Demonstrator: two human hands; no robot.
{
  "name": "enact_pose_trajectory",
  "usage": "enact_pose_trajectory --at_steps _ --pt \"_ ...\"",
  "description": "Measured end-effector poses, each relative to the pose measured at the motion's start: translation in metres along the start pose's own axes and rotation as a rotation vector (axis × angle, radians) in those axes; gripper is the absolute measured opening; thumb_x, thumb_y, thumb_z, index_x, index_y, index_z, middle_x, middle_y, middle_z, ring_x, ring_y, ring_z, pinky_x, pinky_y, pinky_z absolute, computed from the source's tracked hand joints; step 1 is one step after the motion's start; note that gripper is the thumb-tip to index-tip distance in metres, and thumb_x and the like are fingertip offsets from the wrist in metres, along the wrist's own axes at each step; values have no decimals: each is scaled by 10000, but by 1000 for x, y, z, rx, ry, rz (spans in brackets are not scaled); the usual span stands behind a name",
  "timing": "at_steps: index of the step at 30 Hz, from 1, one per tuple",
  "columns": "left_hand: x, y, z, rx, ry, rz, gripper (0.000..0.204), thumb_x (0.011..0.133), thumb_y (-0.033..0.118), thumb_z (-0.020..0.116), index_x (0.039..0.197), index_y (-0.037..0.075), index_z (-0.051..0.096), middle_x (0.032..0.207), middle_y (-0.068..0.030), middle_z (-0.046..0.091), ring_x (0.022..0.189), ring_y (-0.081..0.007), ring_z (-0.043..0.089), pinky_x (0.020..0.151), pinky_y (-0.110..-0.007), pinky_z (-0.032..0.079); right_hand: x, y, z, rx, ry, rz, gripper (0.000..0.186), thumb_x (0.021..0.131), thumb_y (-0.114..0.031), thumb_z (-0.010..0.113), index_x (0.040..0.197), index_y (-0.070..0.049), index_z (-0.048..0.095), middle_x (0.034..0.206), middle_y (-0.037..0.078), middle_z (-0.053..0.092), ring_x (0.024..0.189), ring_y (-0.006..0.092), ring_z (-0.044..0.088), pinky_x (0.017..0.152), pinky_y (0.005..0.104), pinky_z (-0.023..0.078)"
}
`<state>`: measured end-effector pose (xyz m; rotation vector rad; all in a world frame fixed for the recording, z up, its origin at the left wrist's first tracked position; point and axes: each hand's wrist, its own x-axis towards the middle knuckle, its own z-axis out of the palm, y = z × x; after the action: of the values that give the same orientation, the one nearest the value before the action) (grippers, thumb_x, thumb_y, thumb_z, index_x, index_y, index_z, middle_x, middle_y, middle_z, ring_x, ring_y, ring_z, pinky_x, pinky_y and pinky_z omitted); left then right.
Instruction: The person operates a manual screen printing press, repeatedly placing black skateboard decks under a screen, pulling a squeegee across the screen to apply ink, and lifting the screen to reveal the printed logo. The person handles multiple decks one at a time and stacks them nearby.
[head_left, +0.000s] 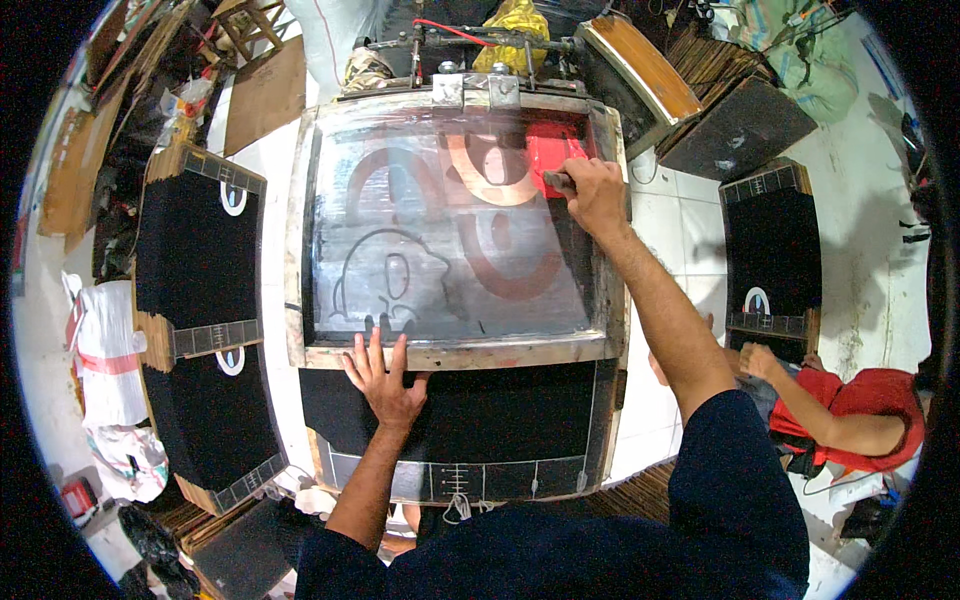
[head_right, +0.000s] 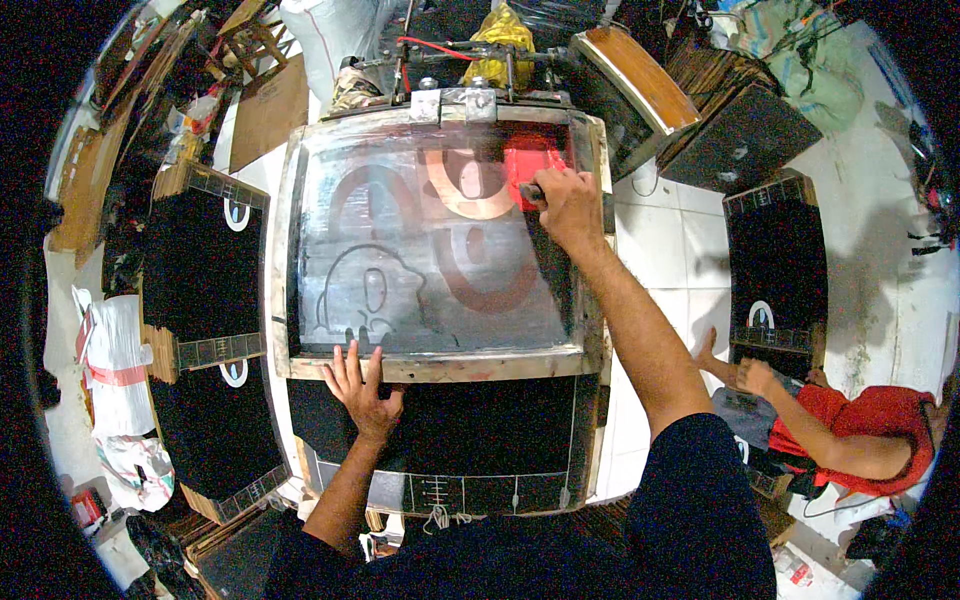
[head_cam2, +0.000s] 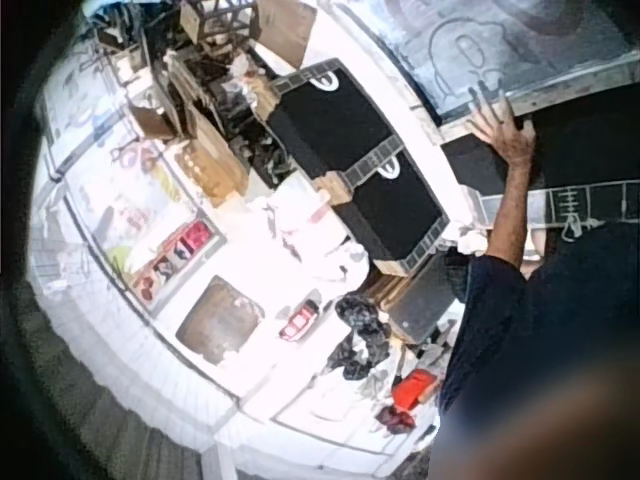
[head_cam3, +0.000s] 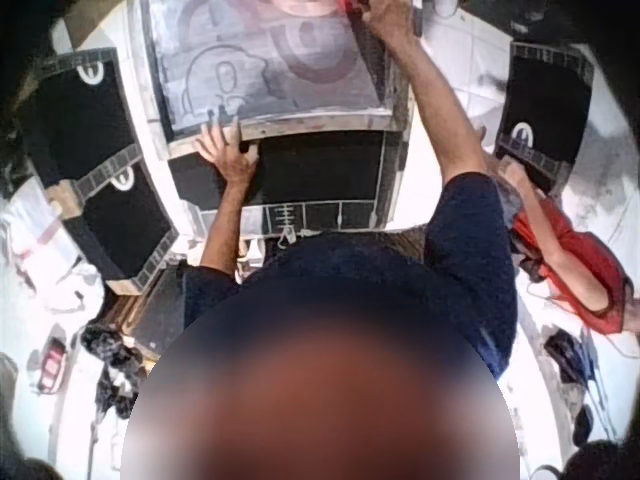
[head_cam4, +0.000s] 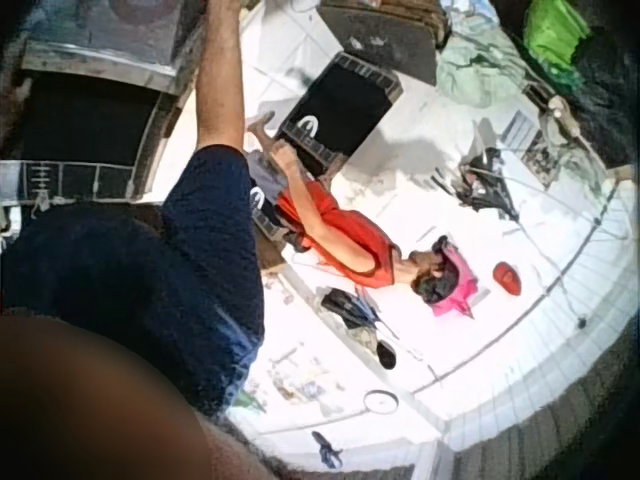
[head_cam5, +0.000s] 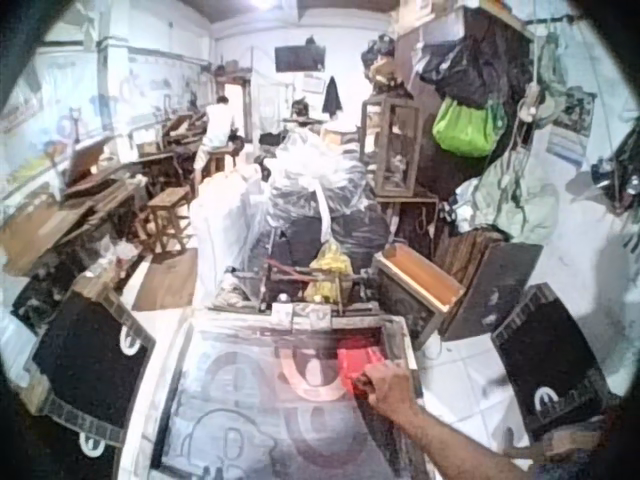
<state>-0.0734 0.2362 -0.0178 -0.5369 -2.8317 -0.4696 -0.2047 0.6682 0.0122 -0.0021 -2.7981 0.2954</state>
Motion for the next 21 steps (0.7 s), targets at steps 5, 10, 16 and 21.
enact_pose_trajectory --at_steps 5,10,16,21 --pt "28 -8 -32 -125 -161 83 509 626 244 867 1103 119 738 1029 -73 626 1033 -306 560 1035 -522 382 30 14 -8 56 23 -54 244 759 -145 815 981 -142 714 929 80 726 940 308 692 843 473 467" --pt "39 -4 -49 -165 -166 123 501 597 217 868 1073 113 749 1011 -60 637 999 -295 563 959 -483 391 41 20 -27 98 -39 55 361 737 -118 844 1069 -101 703 1018 141 751 984 362 708 838 475 537" --pt "44 2 -54 -180 -188 82 480 605 200 855 1065 110 752 1016 -59 641 1000 -294 563 961 -474 391 69 41 -22 101 -332 -17 484 684 -185 897 1125 -113 712 1073 141 751 1055 364 700 896 475 549" --pt "44 4 -54 -168 -214 72 474 609 196 852 1065 108 755 1010 -62 643 996 -292 567 966 -480 390 145 78 7 156 -361 -32 562 651 -243 923 1157 -114 715 1106 159 749 1075 351 704 951 455 553"
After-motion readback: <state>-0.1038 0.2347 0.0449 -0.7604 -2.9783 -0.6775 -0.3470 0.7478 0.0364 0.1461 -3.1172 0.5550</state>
